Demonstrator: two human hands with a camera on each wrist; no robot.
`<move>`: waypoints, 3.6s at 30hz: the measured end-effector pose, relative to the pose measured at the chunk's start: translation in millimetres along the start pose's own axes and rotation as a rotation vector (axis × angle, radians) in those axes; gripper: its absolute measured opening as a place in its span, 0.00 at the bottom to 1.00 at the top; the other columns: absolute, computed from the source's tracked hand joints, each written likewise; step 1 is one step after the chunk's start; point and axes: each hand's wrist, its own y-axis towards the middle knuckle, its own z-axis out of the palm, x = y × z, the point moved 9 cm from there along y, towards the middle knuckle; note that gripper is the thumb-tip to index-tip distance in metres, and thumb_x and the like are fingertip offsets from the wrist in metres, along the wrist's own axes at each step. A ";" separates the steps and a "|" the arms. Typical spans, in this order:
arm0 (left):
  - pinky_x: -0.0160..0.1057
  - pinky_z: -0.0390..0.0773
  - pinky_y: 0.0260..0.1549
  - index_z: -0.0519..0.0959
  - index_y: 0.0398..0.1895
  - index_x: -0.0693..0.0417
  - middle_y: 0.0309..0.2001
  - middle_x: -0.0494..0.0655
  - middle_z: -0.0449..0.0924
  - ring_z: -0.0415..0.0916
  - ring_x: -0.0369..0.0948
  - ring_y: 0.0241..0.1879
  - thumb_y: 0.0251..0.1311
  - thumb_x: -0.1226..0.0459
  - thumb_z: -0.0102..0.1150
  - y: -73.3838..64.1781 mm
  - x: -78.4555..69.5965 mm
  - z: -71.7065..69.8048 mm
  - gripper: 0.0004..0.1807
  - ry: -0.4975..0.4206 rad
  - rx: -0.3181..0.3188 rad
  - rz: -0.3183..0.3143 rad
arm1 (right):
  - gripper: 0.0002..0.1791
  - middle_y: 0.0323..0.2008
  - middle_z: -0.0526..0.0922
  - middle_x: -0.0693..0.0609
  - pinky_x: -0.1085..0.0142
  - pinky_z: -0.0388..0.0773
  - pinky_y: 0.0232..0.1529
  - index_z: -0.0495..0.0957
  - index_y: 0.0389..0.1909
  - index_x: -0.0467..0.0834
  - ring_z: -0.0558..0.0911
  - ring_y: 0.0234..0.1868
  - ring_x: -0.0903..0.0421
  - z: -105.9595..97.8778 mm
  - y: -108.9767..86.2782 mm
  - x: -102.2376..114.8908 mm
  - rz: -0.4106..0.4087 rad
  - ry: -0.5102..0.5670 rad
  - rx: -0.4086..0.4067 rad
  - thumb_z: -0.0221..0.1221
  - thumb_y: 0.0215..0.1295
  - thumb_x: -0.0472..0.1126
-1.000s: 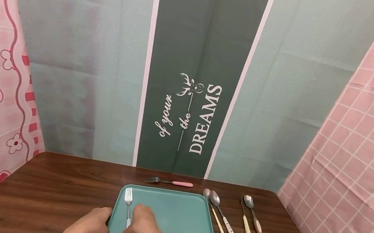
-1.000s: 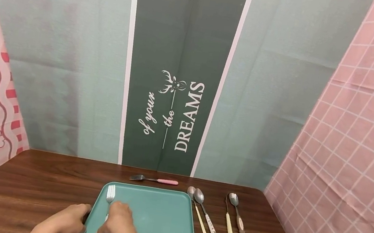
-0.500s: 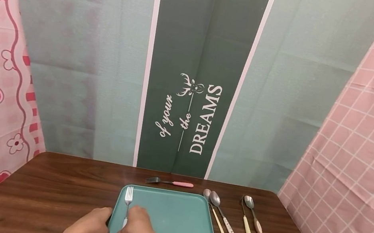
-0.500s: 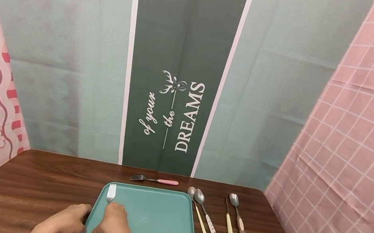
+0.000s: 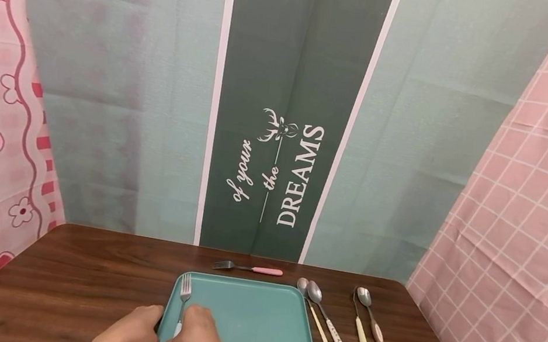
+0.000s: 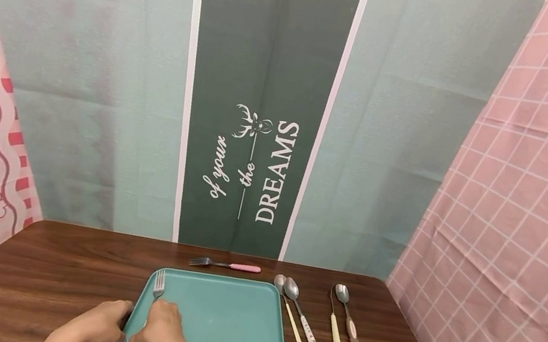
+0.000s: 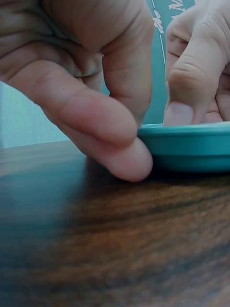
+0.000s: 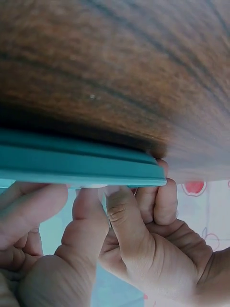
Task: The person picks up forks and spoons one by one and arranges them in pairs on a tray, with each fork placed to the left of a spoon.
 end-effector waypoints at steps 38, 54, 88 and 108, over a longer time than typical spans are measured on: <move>0.38 0.76 0.11 0.67 0.29 0.62 0.19 0.54 0.70 0.74 0.42 0.12 0.38 0.82 0.49 0.2 0.1 1.1 0.13 -0.004 0.016 -0.012 | 0.20 0.10 0.54 0.58 0.67 0.51 0.14 0.63 0.11 0.45 0.53 0.14 0.59 -19.9 -2.2 2.5 -0.135 -0.260 0.017 0.68 0.42 0.41; 0.39 0.76 0.11 0.68 0.31 0.64 0.18 0.55 0.70 0.73 0.42 0.12 0.39 0.82 0.49 0.9 -0.9 1.6 0.13 -0.014 0.041 -0.003 | 0.19 0.29 0.73 0.53 0.55 0.74 0.30 0.81 0.35 0.48 0.72 0.31 0.54 -37.7 -2.5 0.8 -0.254 -0.610 -0.065 0.72 0.36 0.44; 0.37 0.75 0.12 0.68 0.31 0.65 0.19 0.55 0.70 0.73 0.40 0.12 0.40 0.81 0.49 0.3 0.3 2.6 0.13 -0.001 0.057 -0.025 | 0.27 0.34 0.78 0.48 0.49 0.75 0.31 0.81 0.42 0.45 0.77 0.36 0.47 -89.0 2.6 -38.7 -0.193 -0.608 -0.129 0.73 0.34 0.42; 0.36 0.76 0.11 0.68 0.32 0.66 0.19 0.56 0.70 0.74 0.41 0.11 0.41 0.81 0.49 0.4 -0.4 1.9 0.12 -0.005 0.049 -0.033 | 0.25 0.39 0.80 0.44 0.53 0.77 0.37 0.81 0.41 0.38 0.77 0.44 0.45 -132.5 -6.3 -84.5 -0.174 -0.529 -0.156 0.70 0.34 0.36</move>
